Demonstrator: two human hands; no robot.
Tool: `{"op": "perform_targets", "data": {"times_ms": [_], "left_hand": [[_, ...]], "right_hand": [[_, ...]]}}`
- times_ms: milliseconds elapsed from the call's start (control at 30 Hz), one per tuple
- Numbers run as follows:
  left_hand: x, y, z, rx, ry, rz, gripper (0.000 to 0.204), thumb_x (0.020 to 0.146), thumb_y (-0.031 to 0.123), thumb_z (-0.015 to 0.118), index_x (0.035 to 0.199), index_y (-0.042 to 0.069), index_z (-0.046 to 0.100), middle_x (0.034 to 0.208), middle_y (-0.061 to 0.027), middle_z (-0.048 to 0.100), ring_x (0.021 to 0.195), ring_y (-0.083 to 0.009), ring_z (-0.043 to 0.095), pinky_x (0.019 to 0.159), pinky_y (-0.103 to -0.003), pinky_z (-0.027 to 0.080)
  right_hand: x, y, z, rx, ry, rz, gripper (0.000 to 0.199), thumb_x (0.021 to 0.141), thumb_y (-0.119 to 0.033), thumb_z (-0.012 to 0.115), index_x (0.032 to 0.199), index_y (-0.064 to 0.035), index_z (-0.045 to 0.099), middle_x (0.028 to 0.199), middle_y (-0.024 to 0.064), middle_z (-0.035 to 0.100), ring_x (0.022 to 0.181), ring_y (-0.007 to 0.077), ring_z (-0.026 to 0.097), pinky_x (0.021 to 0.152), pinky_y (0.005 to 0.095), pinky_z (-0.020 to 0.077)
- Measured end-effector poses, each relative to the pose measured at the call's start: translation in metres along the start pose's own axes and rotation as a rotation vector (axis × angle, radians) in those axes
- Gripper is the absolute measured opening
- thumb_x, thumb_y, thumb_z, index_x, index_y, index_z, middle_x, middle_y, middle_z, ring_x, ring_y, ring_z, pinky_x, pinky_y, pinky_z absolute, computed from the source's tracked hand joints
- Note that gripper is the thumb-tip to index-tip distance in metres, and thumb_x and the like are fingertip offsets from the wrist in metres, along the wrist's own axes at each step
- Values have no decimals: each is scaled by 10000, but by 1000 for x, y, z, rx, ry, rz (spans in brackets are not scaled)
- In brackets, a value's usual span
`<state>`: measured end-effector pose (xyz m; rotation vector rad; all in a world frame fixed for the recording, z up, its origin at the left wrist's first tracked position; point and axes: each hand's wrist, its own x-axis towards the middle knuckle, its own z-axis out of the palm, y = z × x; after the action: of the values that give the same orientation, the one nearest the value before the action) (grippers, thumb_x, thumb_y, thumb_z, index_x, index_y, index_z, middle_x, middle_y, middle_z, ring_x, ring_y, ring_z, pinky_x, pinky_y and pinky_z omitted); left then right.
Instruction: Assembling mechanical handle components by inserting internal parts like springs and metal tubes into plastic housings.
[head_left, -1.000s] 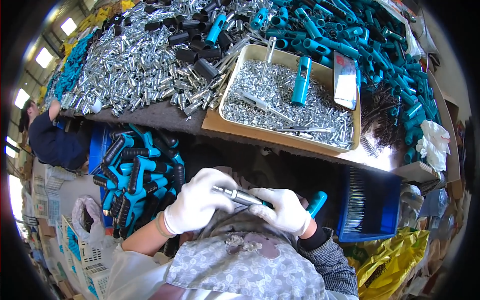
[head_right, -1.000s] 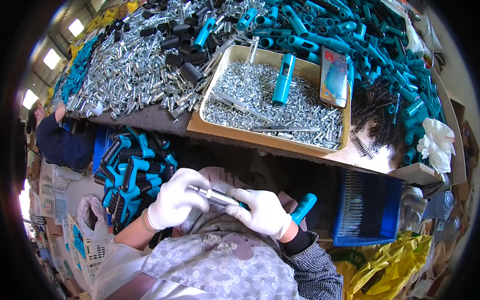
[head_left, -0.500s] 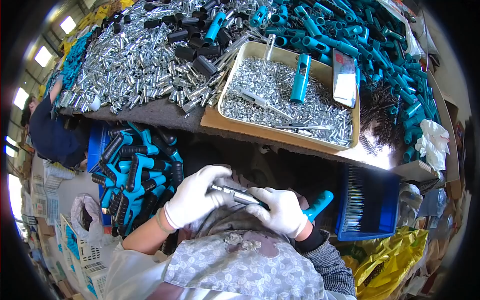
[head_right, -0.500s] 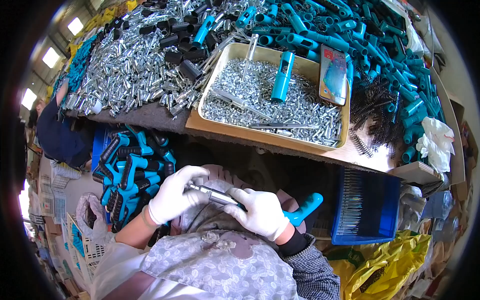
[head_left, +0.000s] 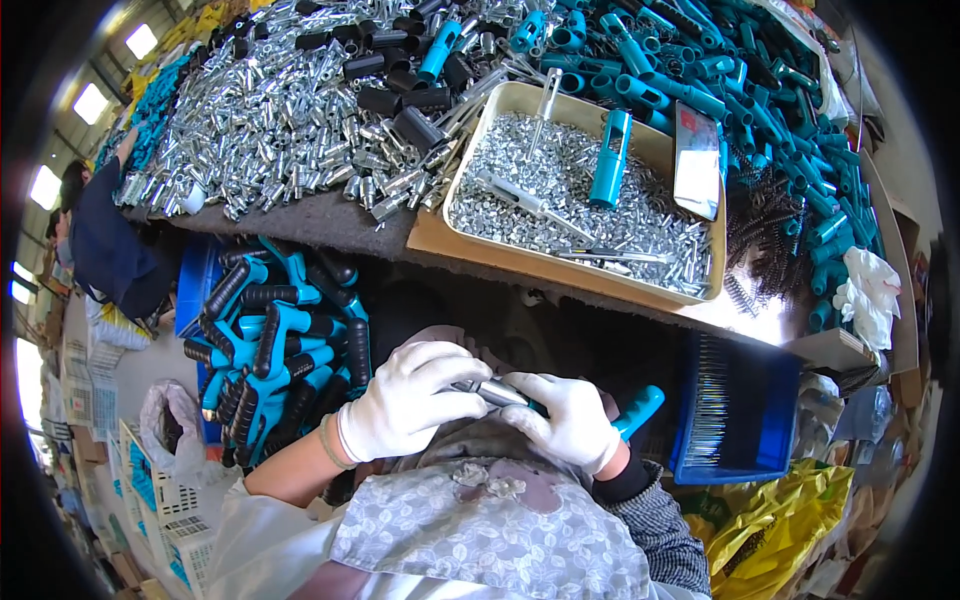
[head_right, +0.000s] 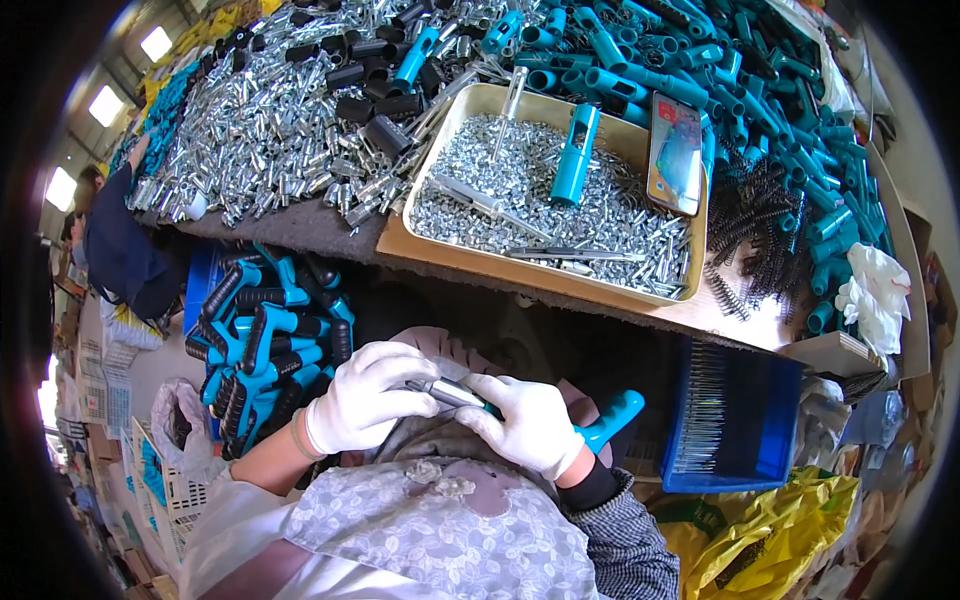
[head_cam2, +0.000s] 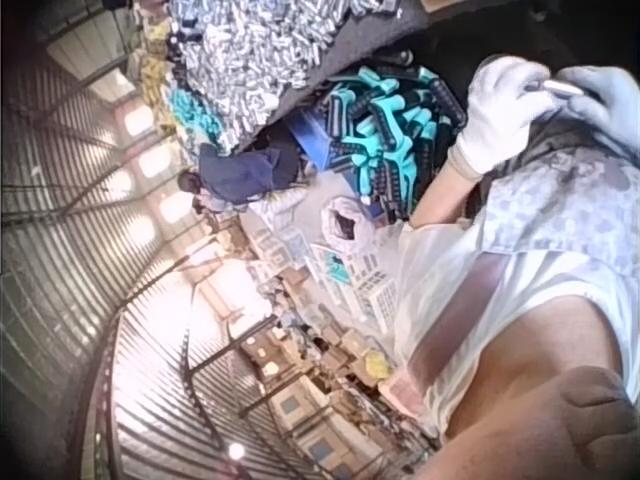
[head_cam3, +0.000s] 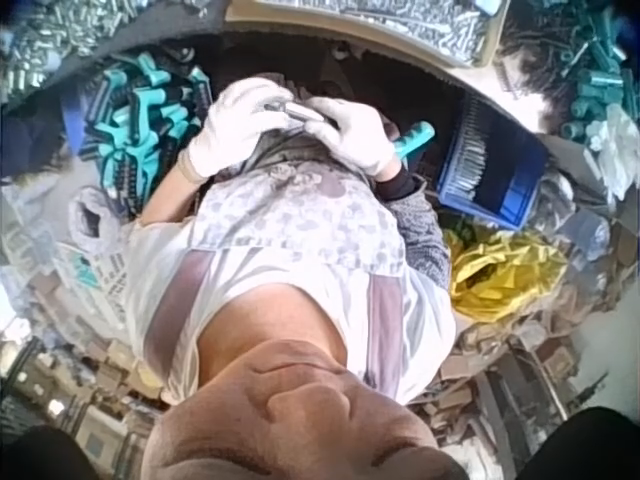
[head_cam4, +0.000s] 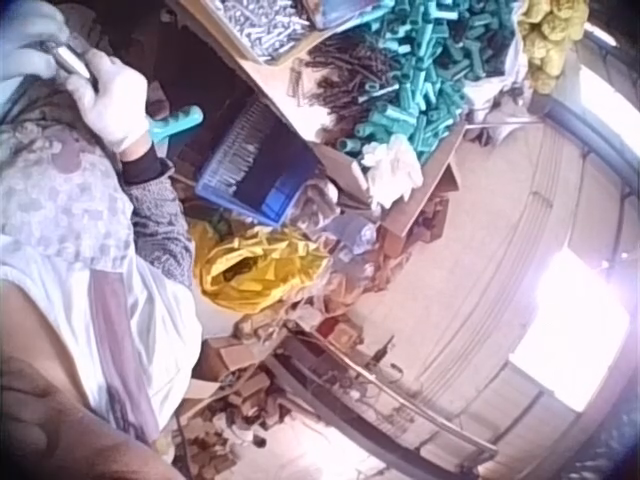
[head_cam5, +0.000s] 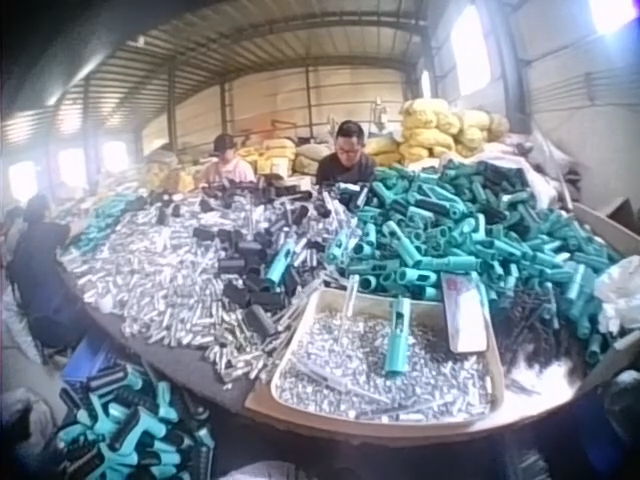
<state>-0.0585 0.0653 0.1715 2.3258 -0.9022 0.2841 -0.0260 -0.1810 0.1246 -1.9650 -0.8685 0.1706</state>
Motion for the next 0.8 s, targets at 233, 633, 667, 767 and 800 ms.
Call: {"op": "perform_targets", "data": {"times_ms": [233, 633, 667, 767, 800], "left_hand": [[3, 0, 9, -219, 5, -246, 185, 809, 77, 680, 993, 94, 695, 1077, -109, 657, 981, -320, 642, 832, -400, 527], [-23, -23, 15, -374, -325, -468, 684, 713, 164, 825, 1326, 33, 551, 1150, -178, 651, 1089, -355, 642, 949, -426, 509], [-33, -23, 15, -393, -89, -433, 608, 721, 130, 808, 1282, 43, 590, 1020, -161, 691, 934, -334, 697, 832, -400, 549], [-28, -12, 8, -247, -59, -477, 528, 752, 130, 799, 1243, 77, 612, 889, -145, 704, 782, -329, 714, 690, -390, 562], [-23, -10, 17, -175, -64, -528, 522, 756, 132, 800, 1242, 87, 613, 884, -144, 704, 784, -333, 713, 680, -393, 563]], "right_hand": [[2, 0, -8, -13, -127, 108, 413, 893, -343, 688, 1152, -22, 672, 900, 204, 692, 813, 378, 690, 715, 398, 549], [22, 17, -3, 1693, 609, 33, 393, 982, -466, 579, 1179, -132, 514, 1069, 59, 556, 1019, 239, 542, 1051, 498, 374], [20, 37, -9, 1767, 726, 245, 334, 986, -466, 563, 1088, -150, 531, 992, 39, 562, 940, 213, 549, 999, 466, 394], [22, 102, 42, 1713, 975, 813, 294, 1003, -409, 483, 880, -148, 542, 751, 32, 566, 669, 207, 549, 735, 455, 475], [46, 114, 60, 1542, 1071, 1078, 302, 990, -417, 491, 881, -155, 594, 742, 43, 600, 648, 233, 568, 733, 457, 503]]}}
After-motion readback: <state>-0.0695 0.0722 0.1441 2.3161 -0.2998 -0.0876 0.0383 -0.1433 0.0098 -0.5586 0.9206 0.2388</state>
